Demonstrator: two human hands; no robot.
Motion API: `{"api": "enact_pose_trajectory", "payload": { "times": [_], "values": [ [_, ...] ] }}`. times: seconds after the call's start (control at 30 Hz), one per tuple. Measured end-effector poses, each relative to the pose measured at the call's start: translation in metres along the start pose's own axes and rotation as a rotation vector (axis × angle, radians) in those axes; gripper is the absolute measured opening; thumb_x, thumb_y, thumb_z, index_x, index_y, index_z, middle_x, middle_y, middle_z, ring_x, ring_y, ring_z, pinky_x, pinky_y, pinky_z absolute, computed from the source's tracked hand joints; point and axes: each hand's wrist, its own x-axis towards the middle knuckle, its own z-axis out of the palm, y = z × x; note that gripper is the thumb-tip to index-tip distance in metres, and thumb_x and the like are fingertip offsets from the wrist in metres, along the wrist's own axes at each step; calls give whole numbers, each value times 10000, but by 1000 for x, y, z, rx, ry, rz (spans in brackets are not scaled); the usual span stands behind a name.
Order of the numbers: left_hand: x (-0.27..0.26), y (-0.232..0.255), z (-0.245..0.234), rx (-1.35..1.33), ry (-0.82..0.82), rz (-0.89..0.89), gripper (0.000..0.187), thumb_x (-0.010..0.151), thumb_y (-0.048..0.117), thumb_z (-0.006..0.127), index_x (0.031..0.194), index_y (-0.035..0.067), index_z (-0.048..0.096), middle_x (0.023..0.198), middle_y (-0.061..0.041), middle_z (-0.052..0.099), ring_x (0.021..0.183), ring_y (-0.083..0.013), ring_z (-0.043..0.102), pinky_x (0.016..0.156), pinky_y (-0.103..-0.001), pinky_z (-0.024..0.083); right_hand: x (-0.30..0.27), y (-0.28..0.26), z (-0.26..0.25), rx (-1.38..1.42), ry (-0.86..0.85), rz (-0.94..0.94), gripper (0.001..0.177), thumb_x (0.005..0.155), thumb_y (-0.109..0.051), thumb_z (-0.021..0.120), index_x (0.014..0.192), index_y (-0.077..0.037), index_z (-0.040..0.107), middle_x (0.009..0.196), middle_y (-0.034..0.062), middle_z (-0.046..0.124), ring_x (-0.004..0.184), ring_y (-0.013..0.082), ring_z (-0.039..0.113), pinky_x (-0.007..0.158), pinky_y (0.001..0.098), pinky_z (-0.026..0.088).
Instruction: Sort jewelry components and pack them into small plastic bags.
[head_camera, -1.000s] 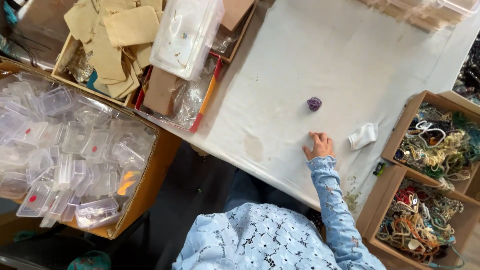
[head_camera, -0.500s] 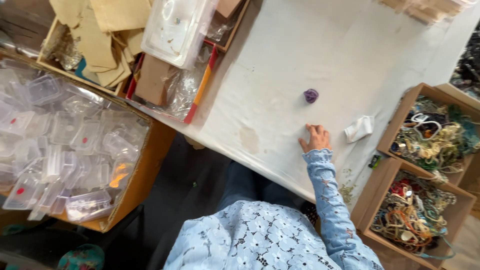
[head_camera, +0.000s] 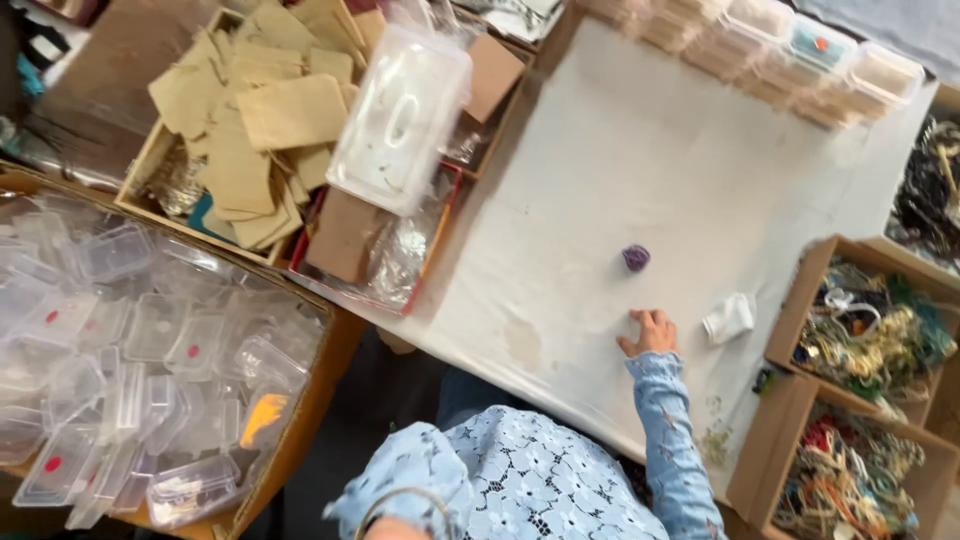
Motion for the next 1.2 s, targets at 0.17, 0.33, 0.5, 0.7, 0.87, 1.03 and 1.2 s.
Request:
{"api": "enact_pose_trajectory", "payload": {
  "times": [0.17,0.33,0.5,0.7,0.87,1.03,1.2],
  "values": [
    [111,-48,66,38,49,51,286,996,243,745,1264,152,703,951,-26,676,840,-232,646,736,-379,522,11,-7,2,-56,-47,74,680,647,-270,927,1260,-193,643,1298,91,566,1202,370,535,1053,450,488],
    [227,-83,129,66,80,88,284,1006,242,743,1272,151,701,935,-26,673,836,-237,640,739,-385,516,28,-31,-6,-107,-90,154,731,600,-241,945,1253,-208,617,1302,116,537,1196,391,523,1059,454,483],
    [307,-116,194,403,-67,277,562,846,350,784,1354,170,627,1212,-112,655,1159,-316,597,944,-488,486,58,-50,-4,-184,-180,344,662,622,-220,946,1184,-217,597,1291,99,537,1206,408,516,1027,497,501],
    [290,-179,239,399,-200,370,729,771,242,811,1454,188,562,1489,-130,498,1439,-320,417,1212,-579,269,67,-42,15,-202,-127,409,492,722,-201,897,1135,-199,630,1295,121,556,1202,425,543,989,514,525],
    [296,-180,198,181,-146,250,496,908,213,789,1378,219,631,1454,-24,592,1399,-234,528,1216,-464,372,56,-54,7,-187,-98,416,500,722,-183,885,1146,-200,621,1286,110,554,1174,396,578,965,508,534],
    [299,-216,172,326,229,326,410,983,152,799,1348,252,643,1380,40,607,1304,-162,569,1121,-338,475,51,-63,4,-183,-76,420,521,728,-176,870,1175,-201,602,1284,101,545,1137,364,619,923,512,545],
    [308,-232,175,918,116,674,516,945,126,811,1412,270,646,1338,133,697,1218,-55,555,1065,-284,283,54,-64,0,-180,-81,444,527,732,-173,865,1185,-209,598,1293,103,534,1121,360,642,901,515,548]
  ]
}}
